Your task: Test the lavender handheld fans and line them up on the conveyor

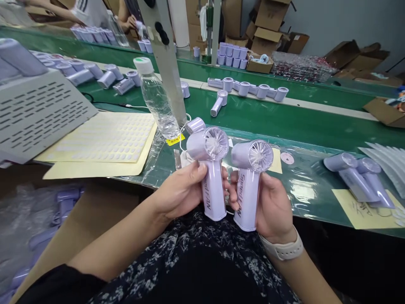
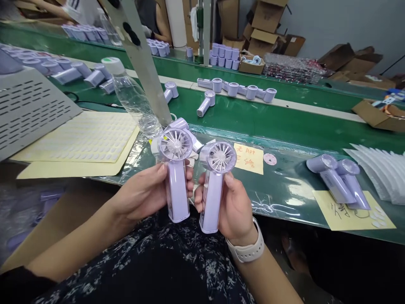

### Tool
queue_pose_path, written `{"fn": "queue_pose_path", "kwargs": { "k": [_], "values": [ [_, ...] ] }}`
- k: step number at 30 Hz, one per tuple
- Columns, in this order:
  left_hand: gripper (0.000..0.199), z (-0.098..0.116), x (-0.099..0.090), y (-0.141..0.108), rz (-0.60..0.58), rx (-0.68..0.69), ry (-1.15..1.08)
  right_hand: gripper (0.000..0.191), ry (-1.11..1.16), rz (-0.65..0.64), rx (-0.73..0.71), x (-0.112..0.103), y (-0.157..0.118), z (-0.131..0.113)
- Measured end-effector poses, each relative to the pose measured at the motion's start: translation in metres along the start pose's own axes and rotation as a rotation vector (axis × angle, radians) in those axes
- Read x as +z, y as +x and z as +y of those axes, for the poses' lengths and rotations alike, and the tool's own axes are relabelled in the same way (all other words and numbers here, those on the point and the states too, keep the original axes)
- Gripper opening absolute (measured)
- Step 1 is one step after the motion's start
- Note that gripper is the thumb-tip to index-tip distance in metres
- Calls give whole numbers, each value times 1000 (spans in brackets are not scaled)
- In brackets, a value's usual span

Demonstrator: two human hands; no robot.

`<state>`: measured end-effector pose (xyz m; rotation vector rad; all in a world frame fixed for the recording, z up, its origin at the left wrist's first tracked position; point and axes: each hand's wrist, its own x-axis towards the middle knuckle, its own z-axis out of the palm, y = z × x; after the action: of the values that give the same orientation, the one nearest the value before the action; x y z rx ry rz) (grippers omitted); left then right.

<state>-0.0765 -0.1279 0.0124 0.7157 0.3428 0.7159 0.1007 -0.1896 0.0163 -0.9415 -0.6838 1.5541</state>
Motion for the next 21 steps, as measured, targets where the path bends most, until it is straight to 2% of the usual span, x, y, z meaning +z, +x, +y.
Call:
{"fn": "queue_pose_path", "kwargs": {
  "k": [2, 3, 11, 15, 21],
  "values": [
    [21, 3, 1, -2, -21, -14, -7, 43, 23, 12, -8, -3, -1, 1],
    [23, 4, 1, -3, -22, -18, -4, 41, 31, 27, -21, -5, -1, 1],
    [60, -3, -5, -2, 48, 1, 161, 31, -37, 290, -217, -11, 0, 5],
    [73, -6, -9, 1, 82, -9, 202, 34, -72, 327, -202, -12, 1, 8],
    [74, -7, -11, 3, 86, 4, 218, 38, -99, 351, -174, -14, 6, 9]
  ]
}}
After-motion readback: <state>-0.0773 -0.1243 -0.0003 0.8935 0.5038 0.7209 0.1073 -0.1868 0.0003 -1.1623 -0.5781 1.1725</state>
